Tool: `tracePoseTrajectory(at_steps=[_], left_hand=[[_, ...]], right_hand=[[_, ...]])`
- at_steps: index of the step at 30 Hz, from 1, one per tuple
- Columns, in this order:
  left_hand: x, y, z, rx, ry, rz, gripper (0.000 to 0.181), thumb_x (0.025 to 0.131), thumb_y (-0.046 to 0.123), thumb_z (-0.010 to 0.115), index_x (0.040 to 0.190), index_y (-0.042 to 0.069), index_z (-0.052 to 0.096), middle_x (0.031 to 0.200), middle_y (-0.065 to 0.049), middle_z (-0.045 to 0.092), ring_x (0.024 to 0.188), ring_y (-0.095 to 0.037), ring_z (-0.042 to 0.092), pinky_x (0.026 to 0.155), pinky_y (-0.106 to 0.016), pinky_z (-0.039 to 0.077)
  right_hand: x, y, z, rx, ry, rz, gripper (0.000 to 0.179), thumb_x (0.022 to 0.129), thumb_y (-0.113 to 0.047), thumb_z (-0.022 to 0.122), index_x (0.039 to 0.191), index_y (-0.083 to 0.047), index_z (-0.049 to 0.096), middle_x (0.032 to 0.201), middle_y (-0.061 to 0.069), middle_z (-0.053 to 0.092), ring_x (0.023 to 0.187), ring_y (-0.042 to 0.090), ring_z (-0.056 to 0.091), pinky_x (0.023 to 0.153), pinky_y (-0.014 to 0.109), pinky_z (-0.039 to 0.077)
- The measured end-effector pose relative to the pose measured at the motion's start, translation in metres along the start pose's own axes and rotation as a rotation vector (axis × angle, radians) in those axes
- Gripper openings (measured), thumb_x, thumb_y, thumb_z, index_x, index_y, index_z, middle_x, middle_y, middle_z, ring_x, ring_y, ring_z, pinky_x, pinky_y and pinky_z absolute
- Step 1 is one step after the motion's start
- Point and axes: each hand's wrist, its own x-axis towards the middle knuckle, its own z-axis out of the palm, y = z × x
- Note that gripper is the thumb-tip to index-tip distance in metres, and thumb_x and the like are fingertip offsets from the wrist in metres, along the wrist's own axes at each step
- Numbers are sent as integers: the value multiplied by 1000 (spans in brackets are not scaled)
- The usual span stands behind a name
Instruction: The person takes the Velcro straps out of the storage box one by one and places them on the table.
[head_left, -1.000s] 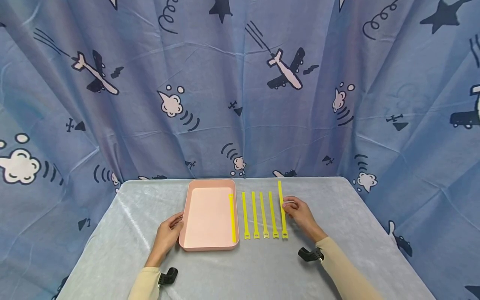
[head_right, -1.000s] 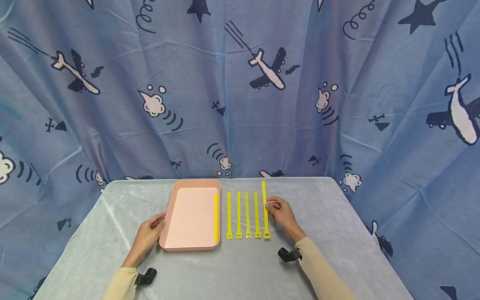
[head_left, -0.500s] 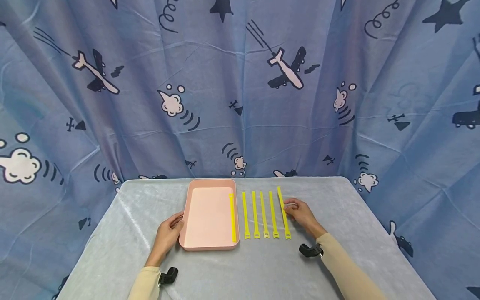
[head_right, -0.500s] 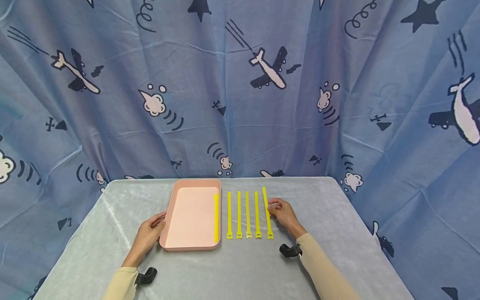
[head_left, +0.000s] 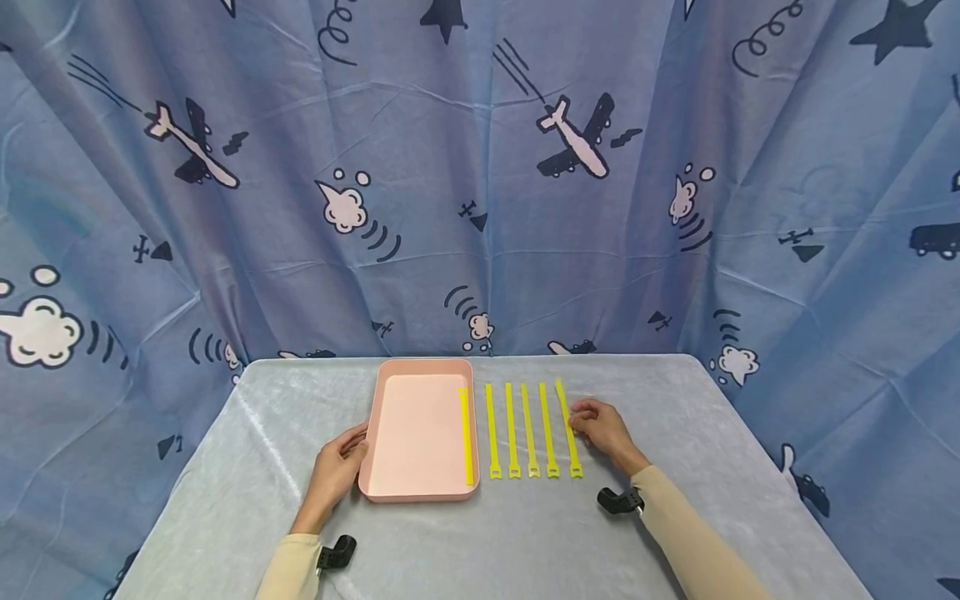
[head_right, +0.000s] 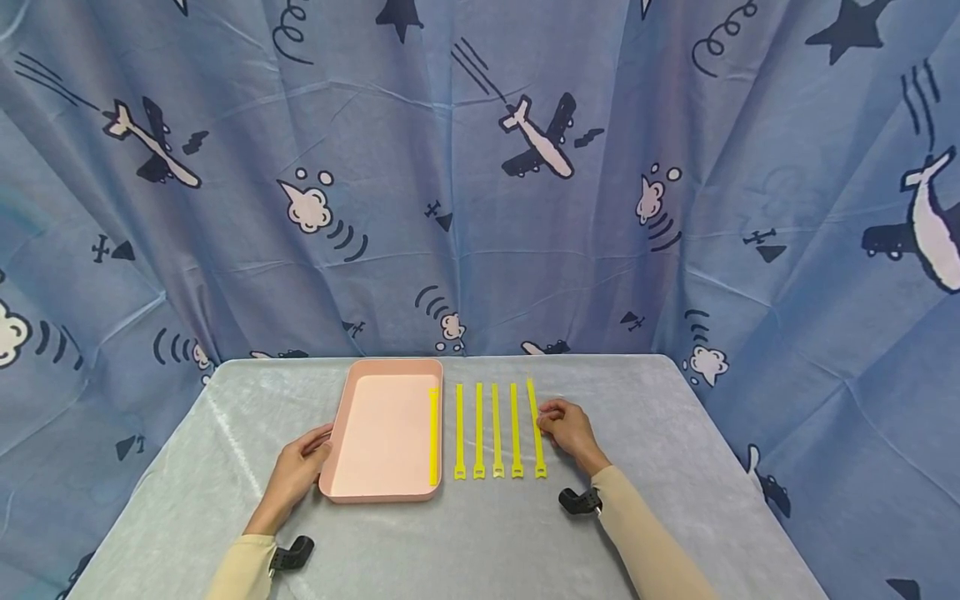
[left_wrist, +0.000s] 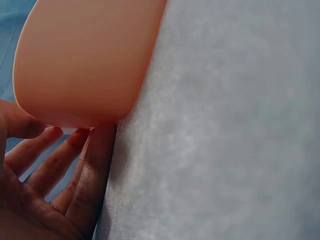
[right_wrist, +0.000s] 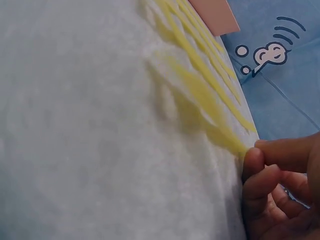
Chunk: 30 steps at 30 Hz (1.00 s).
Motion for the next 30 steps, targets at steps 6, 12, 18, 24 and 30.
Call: tracePoseTrajectory(at_steps=[6,12,18,24,30], left_hand=[[0,2,0,10,5,-5,41,101,20,54,140,10,55,135,-16,61,125,-31,59,103,-45,48],[-4,4,0,9,2,-8,41,101,21,53,140,10,55,136,-16,61,126,-31,58,104,-45,48],[-3,3,0,2,-1,0,40,101,21,54,140,10,55,135,-17,61,125,-31,58,104,-45,48],[-4,2,0,-4,-1,0,40,101,20,54,140,11,55,135,-16,62,124,-30,59,102,-44,49],[-3,3,0,-6,2,1,40,101,20,54,140,10,56,134,-16,62,123,-30,60,101,-42,50]], right_hand=[[-1,1,1,19,14,1,27,90,-7,66,116,-1,62,91,6,62,68,13,57,54,26,47],[-8,1,3,57,21,-10,24,92,-9,64,115,-2,62,95,8,61,71,14,58,57,25,49],[-19,-10,9,112,7,-80,27,91,-5,62,117,2,61,99,13,62,70,13,59,58,24,48],[-27,-24,17,165,-28,-137,29,92,-2,61,119,7,58,100,14,64,73,12,63,61,27,52],[-35,-37,29,212,-55,-146,29,93,-6,63,119,5,59,104,17,63,80,20,66,66,32,55]])
